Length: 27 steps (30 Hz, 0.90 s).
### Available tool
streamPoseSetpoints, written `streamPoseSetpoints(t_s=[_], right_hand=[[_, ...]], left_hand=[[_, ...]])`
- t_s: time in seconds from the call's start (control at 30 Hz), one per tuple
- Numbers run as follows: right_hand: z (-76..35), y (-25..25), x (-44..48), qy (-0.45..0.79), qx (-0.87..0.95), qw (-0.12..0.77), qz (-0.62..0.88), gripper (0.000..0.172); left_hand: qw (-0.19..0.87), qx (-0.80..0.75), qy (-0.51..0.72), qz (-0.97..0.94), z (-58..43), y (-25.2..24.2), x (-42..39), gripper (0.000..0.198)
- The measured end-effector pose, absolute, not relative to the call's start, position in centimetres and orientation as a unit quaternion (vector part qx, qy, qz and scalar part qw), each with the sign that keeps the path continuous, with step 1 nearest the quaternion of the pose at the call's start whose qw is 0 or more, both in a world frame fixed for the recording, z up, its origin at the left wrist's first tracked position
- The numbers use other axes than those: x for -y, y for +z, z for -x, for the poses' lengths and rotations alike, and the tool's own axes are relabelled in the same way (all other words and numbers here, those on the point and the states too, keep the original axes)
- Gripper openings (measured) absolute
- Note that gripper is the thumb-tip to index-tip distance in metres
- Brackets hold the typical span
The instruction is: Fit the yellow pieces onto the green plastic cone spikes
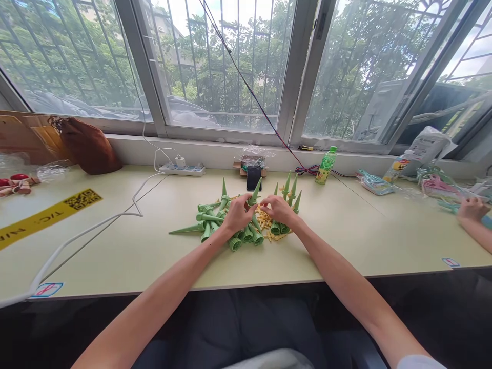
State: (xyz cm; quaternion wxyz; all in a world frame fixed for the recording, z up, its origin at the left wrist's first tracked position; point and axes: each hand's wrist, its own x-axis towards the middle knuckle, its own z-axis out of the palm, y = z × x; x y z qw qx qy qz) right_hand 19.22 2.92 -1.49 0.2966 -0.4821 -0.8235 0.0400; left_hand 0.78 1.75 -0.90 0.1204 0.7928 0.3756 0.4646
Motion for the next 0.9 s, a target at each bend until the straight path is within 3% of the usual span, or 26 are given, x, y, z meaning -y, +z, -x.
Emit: streamPoseSetpoints(t_s=[0.4,0.63,0.9], right_hand=[[-18.56,-2.07,-3.63,0.044,0.824,0.248,0.507,0.015],[-18.41,-2.25,-3.86,0.064,0.822,0.257,0.505,0.007],[-18.43,-2.26,-3.56,0.067,0.814,0.280,0.505,0.014]], left_hand=[[0.115,-0.377,0.461,-0.795,-0.84,-0.96,-1.73,0.020],[0.125,-0.370,0.461,-0.797,-0.90,-0.77,-1.48,0.019],[0.125,-0.373,0.464,-0.794,-0.87,-0.87,-1.67,0.021]])
